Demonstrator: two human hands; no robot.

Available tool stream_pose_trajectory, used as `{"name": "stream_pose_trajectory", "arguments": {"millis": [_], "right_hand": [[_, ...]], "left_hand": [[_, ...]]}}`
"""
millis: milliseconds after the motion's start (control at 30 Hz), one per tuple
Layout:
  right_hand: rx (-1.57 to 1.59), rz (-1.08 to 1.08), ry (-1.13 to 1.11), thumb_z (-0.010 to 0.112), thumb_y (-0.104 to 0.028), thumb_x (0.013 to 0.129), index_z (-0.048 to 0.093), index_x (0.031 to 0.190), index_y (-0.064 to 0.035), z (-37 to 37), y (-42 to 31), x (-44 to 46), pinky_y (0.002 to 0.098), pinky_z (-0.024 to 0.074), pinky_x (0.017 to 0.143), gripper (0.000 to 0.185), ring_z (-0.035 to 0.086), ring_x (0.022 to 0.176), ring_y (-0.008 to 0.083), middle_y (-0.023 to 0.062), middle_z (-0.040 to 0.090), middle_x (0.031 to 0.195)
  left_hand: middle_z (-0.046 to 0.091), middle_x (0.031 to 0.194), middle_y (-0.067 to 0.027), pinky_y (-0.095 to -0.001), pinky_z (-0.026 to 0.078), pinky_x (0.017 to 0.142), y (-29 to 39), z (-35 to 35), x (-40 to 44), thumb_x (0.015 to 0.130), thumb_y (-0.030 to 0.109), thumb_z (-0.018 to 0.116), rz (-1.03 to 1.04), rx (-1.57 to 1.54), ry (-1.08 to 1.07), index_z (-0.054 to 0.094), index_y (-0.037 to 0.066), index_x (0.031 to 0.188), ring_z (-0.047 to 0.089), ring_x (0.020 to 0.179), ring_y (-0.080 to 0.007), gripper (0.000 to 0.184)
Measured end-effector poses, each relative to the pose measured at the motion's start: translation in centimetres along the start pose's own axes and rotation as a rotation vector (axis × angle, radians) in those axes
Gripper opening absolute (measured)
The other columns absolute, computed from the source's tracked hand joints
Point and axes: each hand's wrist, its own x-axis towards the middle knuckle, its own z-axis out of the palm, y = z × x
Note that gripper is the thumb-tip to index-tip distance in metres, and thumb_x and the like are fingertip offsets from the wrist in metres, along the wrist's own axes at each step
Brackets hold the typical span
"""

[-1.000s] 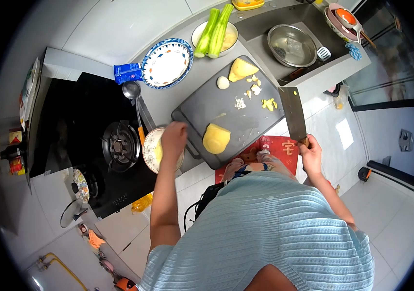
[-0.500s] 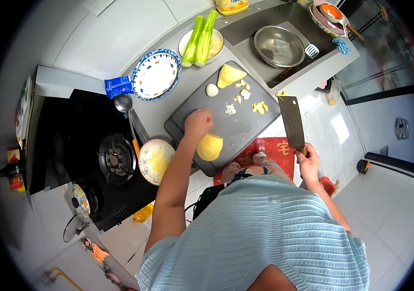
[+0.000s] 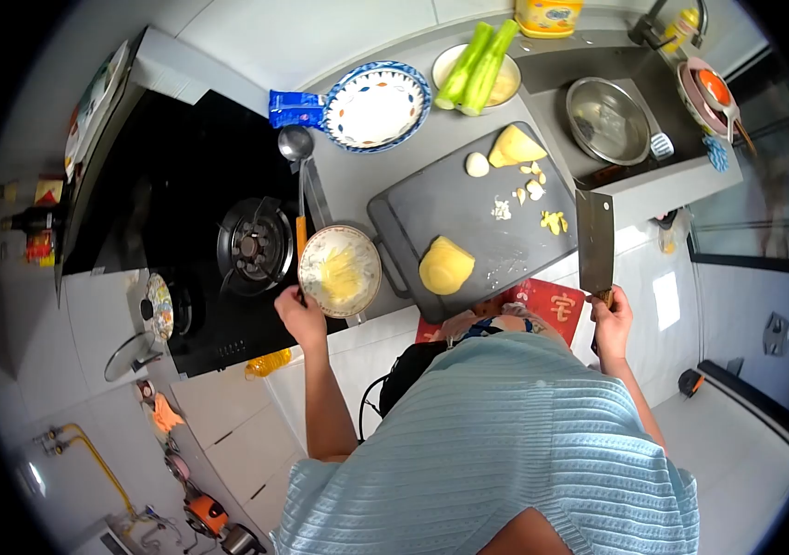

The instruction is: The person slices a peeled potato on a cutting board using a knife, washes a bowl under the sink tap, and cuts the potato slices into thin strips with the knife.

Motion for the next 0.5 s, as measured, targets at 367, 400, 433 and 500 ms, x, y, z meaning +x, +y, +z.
{"name": "stream_pose_trajectory", "arguments": {"millis": [367,400,433,500], "right_hand": [[0.049,0.004,-0.084,0.055,0.003,0.090,0.058,0.108,-0.0015,3.4,-3.1,0.6,0.0260,0.0540,0.055,0.019,0.064,0.065,0.0129,0.0058,0.064,0.085],[0.052,0.040,-0.076,0.055,0.003,0.089,0.058,0.109,-0.0016,3.5,-3.6,0.4,0.0245,0.0527,0.054,0.020,0.064,0.066,0.0122,0.0060,0.064,0.085],[0.053,0.040,-0.068,0.055,0.003,0.089,0.058,0.109,-0.0016,3.3,-2.9,0.5,0.0245,0.0527,0.054,0.020,0.064,0.066,0.0122,0.0060,0.064,0.085],[-0.047,-0.118,-0.073,0.055,0.004,0.089,0.058,0.108,-0.0014,2.6,-1.0,0.9,0.0231,0.0506,0.056,0.021,0.063,0.068,0.0107,0.0063,0.064,0.085]], "left_hand": [[0.068,0.097,-0.0178,-0.0310,0.060,0.065,-1.1,4.4,-2.8,0.090,0.013,0.053,-0.892,-1.097,-0.485,0.055,-0.008,0.114,0.071,0.079,-0.0238,0.032],[0.068,0.097,-0.0175,-0.0310,0.059,0.065,0.1,4.3,-2.1,0.090,0.013,0.053,-0.845,-1.088,-0.519,0.055,-0.008,0.115,0.071,0.079,-0.0240,0.033],[0.068,0.097,-0.0172,-0.0310,0.059,0.065,1.7,4.2,-1.2,0.089,0.013,0.054,-0.796,-1.079,-0.552,0.056,-0.008,0.115,0.070,0.079,-0.0241,0.034],[0.068,0.097,-0.0169,-0.0313,0.059,0.066,5.0,4.8,0.5,0.089,0.015,0.054,-0.761,-1.097,-0.613,0.055,-0.008,0.116,0.070,0.079,-0.0243,0.036]]}}
